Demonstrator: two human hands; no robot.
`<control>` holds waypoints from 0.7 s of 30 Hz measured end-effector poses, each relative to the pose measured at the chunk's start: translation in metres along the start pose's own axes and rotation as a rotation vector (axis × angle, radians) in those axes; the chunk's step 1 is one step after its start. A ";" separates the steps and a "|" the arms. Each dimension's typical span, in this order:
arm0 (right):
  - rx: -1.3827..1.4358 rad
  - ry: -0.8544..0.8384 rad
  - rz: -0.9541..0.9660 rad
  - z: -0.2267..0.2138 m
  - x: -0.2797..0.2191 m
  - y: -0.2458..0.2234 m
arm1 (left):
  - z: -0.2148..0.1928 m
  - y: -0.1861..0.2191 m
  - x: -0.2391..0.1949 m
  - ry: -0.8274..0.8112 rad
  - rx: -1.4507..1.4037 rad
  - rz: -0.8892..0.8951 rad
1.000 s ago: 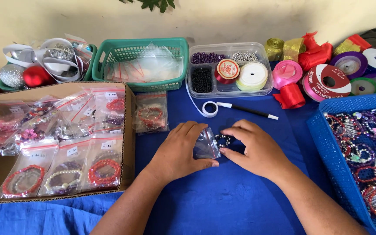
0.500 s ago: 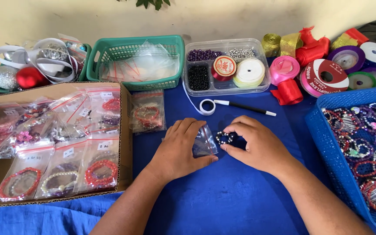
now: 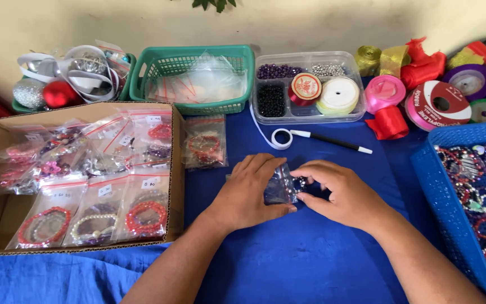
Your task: Packing handmade bracelets into small plastic zip bags.
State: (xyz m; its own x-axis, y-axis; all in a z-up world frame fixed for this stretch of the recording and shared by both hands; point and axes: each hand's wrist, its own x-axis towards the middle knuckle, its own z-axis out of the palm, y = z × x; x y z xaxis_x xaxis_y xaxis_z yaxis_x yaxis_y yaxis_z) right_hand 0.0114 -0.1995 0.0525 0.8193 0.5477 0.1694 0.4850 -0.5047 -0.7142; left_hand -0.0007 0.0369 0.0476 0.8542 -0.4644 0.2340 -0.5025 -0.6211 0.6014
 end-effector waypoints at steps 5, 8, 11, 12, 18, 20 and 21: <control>0.116 0.002 0.107 0.008 -0.002 0.009 | 0.002 0.000 -0.002 -0.005 0.004 0.023; 0.260 0.041 0.090 0.014 -0.004 0.019 | 0.003 -0.001 -0.003 0.006 0.006 0.026; 0.348 0.063 0.077 0.018 -0.005 0.022 | 0.007 -0.003 -0.004 0.038 0.009 0.040; 0.361 0.072 0.091 0.019 -0.005 0.022 | 0.008 -0.004 -0.005 0.046 0.008 0.053; 0.426 0.084 0.133 0.023 -0.005 0.024 | 0.016 -0.004 -0.008 0.059 0.028 0.028; 0.460 0.087 0.141 0.025 -0.008 0.026 | 0.017 -0.005 -0.010 0.075 0.033 0.031; 0.490 0.103 0.157 0.026 -0.008 0.028 | 0.018 -0.006 -0.010 0.083 0.033 0.047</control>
State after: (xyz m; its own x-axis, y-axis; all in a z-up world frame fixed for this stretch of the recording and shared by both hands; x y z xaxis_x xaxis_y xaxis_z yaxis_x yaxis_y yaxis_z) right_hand 0.0108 -0.2012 0.0136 0.9083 0.4099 0.0828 0.1743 -0.1909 -0.9660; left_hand -0.0089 0.0338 0.0283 0.8369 -0.4407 0.3246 -0.5453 -0.6210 0.5630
